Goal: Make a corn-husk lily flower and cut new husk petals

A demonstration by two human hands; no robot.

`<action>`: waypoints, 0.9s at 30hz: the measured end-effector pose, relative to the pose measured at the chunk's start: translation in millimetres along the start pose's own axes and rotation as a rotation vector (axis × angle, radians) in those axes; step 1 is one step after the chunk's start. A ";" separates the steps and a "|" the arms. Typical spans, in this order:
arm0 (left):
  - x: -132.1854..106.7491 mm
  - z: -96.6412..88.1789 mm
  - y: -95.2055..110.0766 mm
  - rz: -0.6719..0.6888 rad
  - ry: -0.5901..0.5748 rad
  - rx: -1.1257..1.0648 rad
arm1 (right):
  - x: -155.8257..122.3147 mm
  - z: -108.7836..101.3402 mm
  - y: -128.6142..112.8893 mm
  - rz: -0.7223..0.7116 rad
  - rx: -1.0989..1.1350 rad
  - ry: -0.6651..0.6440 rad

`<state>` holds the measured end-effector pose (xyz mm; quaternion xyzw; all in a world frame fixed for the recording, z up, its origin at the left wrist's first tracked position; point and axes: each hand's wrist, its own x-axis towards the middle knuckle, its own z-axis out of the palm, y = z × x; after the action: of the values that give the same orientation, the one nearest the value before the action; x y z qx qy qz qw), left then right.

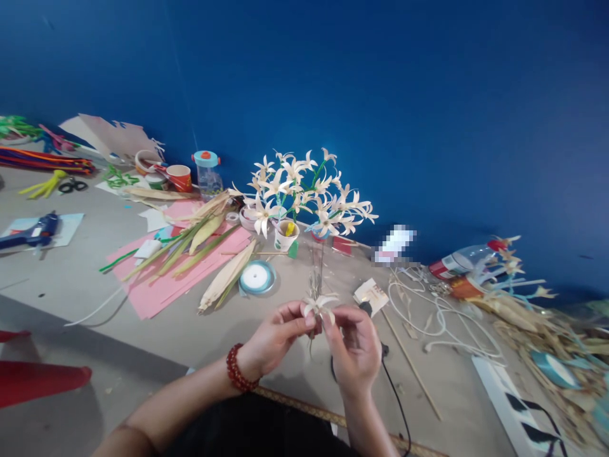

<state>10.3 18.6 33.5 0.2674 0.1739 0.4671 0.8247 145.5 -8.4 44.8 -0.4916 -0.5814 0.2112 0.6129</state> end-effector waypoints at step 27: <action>-2.4 -5.7 3.0 0.095 -0.057 0.213 | 5.4 -3.2 -0.2 -0.074 0.112 -0.162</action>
<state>4.0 19.4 30.9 0.3744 0.1862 0.4767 0.7732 149.7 -5.1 48.2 -0.4160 -0.6341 0.2599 0.5978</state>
